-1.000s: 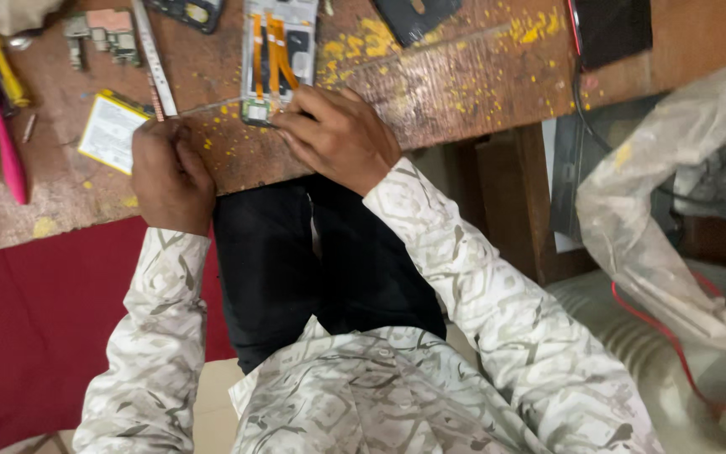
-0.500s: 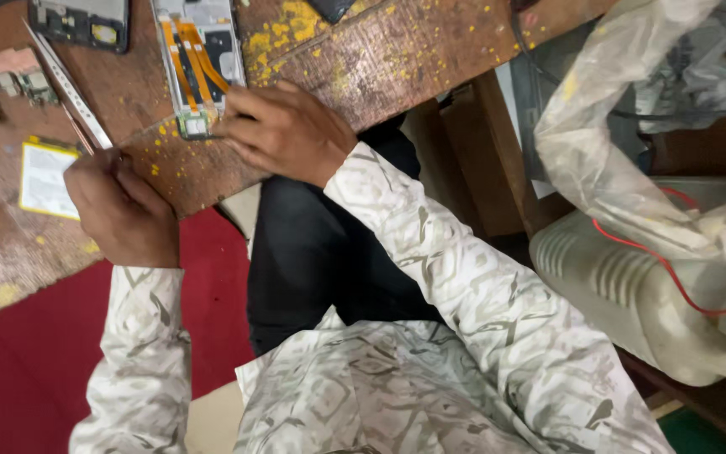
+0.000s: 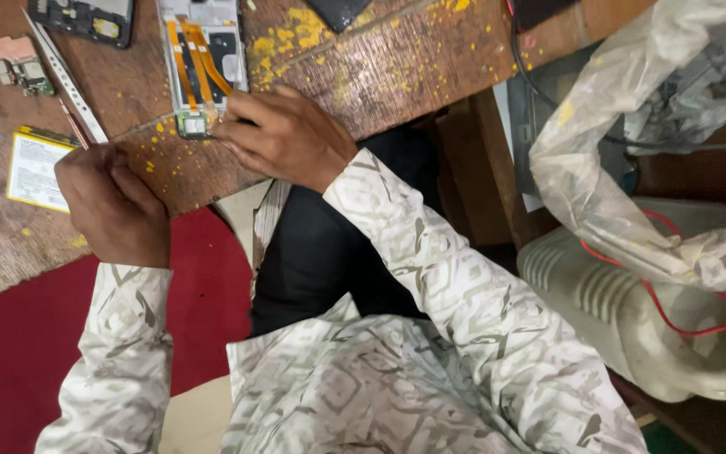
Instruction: The person uses a screwdriver and tweezers to manipulate small components on a disassembled mobile phone motherboard. They carefully remove a small metal bracket and adjust ribbon cables within the device's chassis.
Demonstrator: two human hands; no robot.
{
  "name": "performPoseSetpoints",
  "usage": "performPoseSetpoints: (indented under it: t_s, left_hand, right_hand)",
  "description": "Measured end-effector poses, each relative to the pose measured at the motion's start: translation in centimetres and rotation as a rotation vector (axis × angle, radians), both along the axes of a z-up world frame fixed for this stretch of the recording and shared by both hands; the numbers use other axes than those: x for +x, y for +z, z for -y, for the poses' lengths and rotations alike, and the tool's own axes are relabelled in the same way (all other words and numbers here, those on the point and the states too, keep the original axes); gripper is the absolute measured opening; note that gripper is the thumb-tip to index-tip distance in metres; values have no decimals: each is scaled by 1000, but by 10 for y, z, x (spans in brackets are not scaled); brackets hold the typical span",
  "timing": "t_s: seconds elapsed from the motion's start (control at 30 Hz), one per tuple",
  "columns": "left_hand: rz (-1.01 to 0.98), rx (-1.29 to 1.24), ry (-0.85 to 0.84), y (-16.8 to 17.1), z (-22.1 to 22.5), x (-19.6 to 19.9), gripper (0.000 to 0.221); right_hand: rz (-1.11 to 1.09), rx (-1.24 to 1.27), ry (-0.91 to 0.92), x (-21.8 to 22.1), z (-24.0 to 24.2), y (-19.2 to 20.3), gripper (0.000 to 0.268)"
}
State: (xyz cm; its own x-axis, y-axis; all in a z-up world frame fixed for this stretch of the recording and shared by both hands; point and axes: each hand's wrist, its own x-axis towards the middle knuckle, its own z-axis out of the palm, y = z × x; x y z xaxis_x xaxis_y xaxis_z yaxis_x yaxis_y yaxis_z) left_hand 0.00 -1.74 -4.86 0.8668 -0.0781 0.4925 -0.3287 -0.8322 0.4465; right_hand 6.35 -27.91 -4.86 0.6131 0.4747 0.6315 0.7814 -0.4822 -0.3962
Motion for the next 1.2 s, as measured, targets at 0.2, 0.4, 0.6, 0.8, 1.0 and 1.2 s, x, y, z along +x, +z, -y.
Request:
performPoseSetpoints:
  t_s: [0.2, 0.4, 0.6, 0.8, 1.0, 1.2]
  left_hand:
    - [38, 20, 13, 2, 7, 1, 15]
    - [-2, -29, 44, 0, 6, 2, 15]
    - [101, -54, 73, 11, 14, 7, 24]
    - [35, -120, 45, 7, 8, 10, 27]
    - [-220, -349, 88, 4, 2, 0, 15]
    - [93, -494, 37, 0, 5, -6, 34]
  right_hand:
    - [-26, -27, -7, -2, 3, -1, 23]
    - [-84, -116, 1, -2, 3, 16, 21]
    - [-189, -88, -31, -9, -8, 82, 24]
    - [-287, -71, -47, -6, -3, 45, 18]
    - [-270, -199, -72, 3, -5, 46, 27]
    - [-337, -193, -105, 1, -7, 42, 29]
